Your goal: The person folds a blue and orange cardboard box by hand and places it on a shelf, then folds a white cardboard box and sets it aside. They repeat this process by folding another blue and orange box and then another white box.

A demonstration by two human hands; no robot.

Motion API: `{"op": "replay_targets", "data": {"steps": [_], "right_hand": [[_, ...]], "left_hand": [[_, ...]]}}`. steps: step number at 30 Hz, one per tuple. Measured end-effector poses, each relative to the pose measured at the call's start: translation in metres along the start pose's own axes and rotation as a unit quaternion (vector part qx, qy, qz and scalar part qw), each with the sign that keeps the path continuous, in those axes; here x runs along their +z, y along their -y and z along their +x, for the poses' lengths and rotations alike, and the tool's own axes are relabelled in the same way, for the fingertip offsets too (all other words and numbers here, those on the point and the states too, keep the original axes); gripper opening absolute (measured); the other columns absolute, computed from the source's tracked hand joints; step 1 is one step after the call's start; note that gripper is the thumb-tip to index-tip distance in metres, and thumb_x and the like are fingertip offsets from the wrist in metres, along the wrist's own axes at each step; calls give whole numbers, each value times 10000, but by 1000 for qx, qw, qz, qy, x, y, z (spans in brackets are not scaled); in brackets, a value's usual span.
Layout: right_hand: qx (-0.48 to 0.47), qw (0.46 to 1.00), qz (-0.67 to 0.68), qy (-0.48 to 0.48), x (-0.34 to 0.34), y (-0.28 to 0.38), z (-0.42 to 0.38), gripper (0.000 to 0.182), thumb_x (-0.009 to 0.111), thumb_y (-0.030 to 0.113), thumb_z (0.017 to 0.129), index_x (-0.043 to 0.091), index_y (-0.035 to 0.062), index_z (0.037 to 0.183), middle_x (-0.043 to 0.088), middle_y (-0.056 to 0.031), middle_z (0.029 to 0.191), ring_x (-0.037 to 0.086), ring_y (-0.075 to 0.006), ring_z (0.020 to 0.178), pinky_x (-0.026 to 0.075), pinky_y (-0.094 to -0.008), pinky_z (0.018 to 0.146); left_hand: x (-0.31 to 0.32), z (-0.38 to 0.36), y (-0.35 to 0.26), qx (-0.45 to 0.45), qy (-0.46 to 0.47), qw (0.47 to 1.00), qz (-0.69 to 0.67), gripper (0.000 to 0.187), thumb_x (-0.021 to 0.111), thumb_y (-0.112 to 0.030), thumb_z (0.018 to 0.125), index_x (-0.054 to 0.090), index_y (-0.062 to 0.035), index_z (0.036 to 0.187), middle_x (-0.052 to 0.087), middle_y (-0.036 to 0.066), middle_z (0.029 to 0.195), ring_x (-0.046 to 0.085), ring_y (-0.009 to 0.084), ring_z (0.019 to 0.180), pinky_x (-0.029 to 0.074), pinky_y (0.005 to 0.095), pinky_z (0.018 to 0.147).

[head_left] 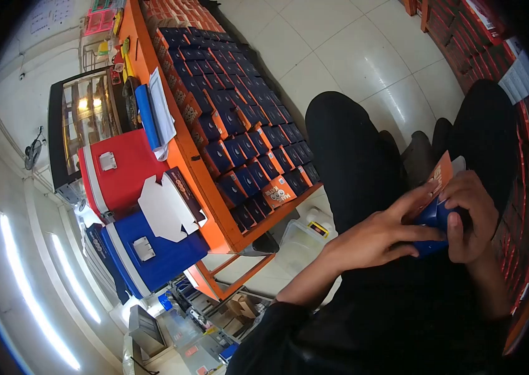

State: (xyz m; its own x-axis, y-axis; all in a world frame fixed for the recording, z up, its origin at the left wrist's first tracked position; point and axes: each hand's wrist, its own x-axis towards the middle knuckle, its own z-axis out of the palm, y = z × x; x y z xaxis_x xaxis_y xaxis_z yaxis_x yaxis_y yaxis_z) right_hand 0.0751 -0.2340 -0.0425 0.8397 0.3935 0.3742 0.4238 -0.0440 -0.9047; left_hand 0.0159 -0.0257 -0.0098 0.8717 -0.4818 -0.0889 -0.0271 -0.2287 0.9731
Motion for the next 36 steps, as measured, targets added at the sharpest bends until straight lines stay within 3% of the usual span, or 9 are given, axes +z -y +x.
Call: {"op": "replay_targets", "data": {"steps": [3,4,9,13,25,28,31,35,36], "right_hand": [[-11,1000,-9,10,4,3,1,88,608,55,815,587,-10,871,631,-163,840,606,-297,756,486,-407,709],[-19,1000,-11,14,7,5,1,87,611,45,807,587,-13,867,629,-165,836,601,-298,749,486,-406,706],[-22,999,-23,26,18,17,0,88,619,14,773,585,-14,849,608,-159,826,573,-291,729,473,-398,683],[-51,997,-25,58,22,22,1,96,619,-5,760,584,-13,849,589,-156,826,557,-284,722,454,-393,659],[-67,994,-42,78,26,38,-6,84,624,-7,777,586,-16,852,597,-168,849,580,-305,744,472,-418,694],[-88,993,-25,74,26,40,-7,71,617,-7,783,584,-12,846,603,-170,847,585,-312,738,482,-431,711],[-110,991,-43,70,26,41,-7,70,608,-12,786,582,-16,850,611,-170,845,588,-317,730,488,-443,720],[-112,991,-46,53,28,38,-8,72,607,-15,787,580,-20,854,614,-168,843,598,-318,732,492,-433,721],[-107,992,-35,51,29,37,-8,69,608,-15,792,579,-21,855,617,-170,845,604,-320,737,496,-427,722]], "left_hand": [[-4,-13,-10,-109,26,993,38,398,808,-33,788,680,-152,1146,444,199,1503,610,417,1249,572,466,956],[-4,-19,-3,-75,-13,993,89,439,845,-72,791,659,-86,1187,500,209,1445,687,379,1135,593,443,878],[17,-33,15,-41,-187,979,70,520,815,-44,814,654,-79,1307,506,188,1321,590,291,1079,501,361,930],[31,-49,26,-18,-156,987,40,688,666,21,875,487,-83,1531,315,193,1425,426,306,1251,391,401,1055],[23,-53,39,58,-78,995,7,706,493,-224,1025,212,-30,1642,287,176,1486,363,248,1025,378,346,960],[32,-51,33,-74,-125,945,-293,846,639,-369,992,209,-48,1646,412,147,1430,453,272,1278,349,386,1126],[40,-48,53,30,-127,969,-211,891,679,-391,966,209,-57,1646,386,155,1506,335,305,1476,266,417,1208],[43,-52,47,6,-104,980,-172,914,770,-283,891,273,-37,1618,333,166,1633,292,340,1522,250,451,1231],[36,-53,37,6,-119,989,-89,819,787,-195,867,382,-56,1565,375,179,1614,403,391,1463,357,469,1189]]}}
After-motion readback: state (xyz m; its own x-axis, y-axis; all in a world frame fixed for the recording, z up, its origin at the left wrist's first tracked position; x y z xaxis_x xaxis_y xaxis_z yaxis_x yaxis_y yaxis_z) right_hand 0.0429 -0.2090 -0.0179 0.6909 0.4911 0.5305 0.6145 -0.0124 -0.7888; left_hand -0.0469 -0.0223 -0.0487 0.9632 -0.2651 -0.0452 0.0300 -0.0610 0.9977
